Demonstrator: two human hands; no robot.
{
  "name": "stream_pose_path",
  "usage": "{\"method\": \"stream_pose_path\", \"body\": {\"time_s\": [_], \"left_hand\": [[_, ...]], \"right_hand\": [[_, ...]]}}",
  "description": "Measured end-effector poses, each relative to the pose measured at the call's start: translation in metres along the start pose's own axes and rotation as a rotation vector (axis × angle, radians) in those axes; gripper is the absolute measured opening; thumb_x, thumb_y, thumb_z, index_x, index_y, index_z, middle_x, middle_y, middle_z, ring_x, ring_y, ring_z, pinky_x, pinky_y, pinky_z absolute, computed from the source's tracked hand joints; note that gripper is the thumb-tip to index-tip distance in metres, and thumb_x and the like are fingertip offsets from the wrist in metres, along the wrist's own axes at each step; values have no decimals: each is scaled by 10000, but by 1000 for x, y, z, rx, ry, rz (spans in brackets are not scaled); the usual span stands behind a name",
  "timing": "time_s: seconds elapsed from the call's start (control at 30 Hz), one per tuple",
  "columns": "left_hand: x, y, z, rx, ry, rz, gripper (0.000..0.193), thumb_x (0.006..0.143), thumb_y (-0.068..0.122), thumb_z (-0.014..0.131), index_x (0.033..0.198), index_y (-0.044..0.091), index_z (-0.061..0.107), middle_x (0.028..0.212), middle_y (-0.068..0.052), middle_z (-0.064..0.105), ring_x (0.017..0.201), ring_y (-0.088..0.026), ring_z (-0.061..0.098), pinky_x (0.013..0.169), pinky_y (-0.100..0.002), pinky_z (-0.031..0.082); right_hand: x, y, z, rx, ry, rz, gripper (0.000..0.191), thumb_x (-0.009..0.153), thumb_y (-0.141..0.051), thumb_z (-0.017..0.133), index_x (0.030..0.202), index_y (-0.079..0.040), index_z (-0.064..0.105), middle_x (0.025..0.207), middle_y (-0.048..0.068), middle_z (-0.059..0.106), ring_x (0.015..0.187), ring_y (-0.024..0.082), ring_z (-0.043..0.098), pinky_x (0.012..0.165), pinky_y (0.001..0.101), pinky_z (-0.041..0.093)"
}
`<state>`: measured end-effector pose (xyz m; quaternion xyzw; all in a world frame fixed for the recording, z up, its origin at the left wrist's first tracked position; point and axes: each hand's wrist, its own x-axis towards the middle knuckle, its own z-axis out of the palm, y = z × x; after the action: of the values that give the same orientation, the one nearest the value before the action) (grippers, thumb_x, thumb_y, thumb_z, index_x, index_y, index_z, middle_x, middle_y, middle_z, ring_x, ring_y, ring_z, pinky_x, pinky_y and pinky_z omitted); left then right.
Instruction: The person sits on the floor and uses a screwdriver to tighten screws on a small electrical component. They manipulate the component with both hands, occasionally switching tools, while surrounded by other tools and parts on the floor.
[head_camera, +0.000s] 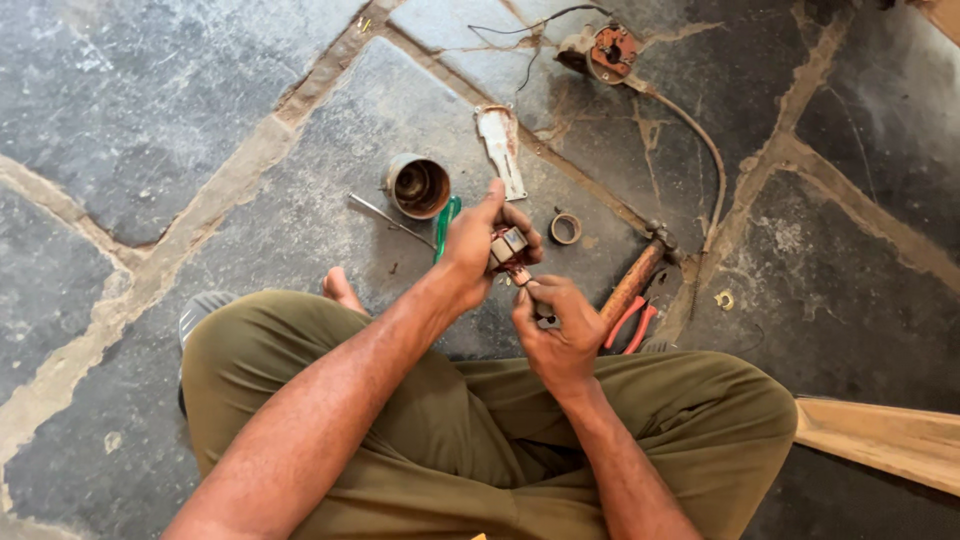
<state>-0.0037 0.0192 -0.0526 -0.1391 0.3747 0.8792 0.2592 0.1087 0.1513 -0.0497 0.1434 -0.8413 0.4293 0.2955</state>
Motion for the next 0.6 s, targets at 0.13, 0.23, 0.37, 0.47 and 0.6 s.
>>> {"method": "stream_pose_path", "body": {"time_s": [0.13, 0.23, 0.37, 0.47, 0.6], "left_hand": [[-3, 1, 0, 40, 24, 5, 567, 1069, 506, 400, 843, 44, 638, 754, -136, 699, 646, -258, 706, 620, -394, 613], [-5, 0, 1, 105, 21, 18, 566, 1072, 495, 394, 853, 38, 647, 764, -140, 704, 660, -259, 710, 628, -401, 610], [-3, 1, 1, 64, 14, -19, 580, 1071, 505, 389, 837, 39, 643, 751, -136, 701, 642, -263, 709, 601, -397, 590], [-1, 3, -2, 49, 27, -10, 583, 1076, 513, 390, 839, 40, 637, 752, -137, 700, 637, -262, 706, 611, -396, 600], [0, -1, -3, 72, 37, -22, 585, 1072, 518, 389, 840, 40, 634, 756, -136, 705, 635, -264, 708, 599, -386, 589]], "right_hand": [[7, 7, 3, 661, 30, 875, 85, 938, -2, 719, 933, -26, 638, 835, 127, 732, 678, 140, 693, 596, 259, 570], [10, 10, 1, 943, 74, 1101, 78, 927, -20, 713, 895, -28, 642, 810, 134, 729, 625, 150, 673, 556, 292, 573], [4, 1, -1, 192, 2, 289, 95, 910, 1, 719, 952, -23, 637, 889, 146, 723, 748, 180, 697, 637, 319, 578], [3, 4, 0, 37, -34, 172, 114, 881, 13, 733, 956, -28, 657, 902, 131, 737, 744, 200, 697, 664, 335, 579], [8, 21, 4, 1076, 38, 1123, 82, 886, -28, 725, 863, -36, 647, 769, 131, 724, 565, 176, 643, 525, 330, 549]]}}
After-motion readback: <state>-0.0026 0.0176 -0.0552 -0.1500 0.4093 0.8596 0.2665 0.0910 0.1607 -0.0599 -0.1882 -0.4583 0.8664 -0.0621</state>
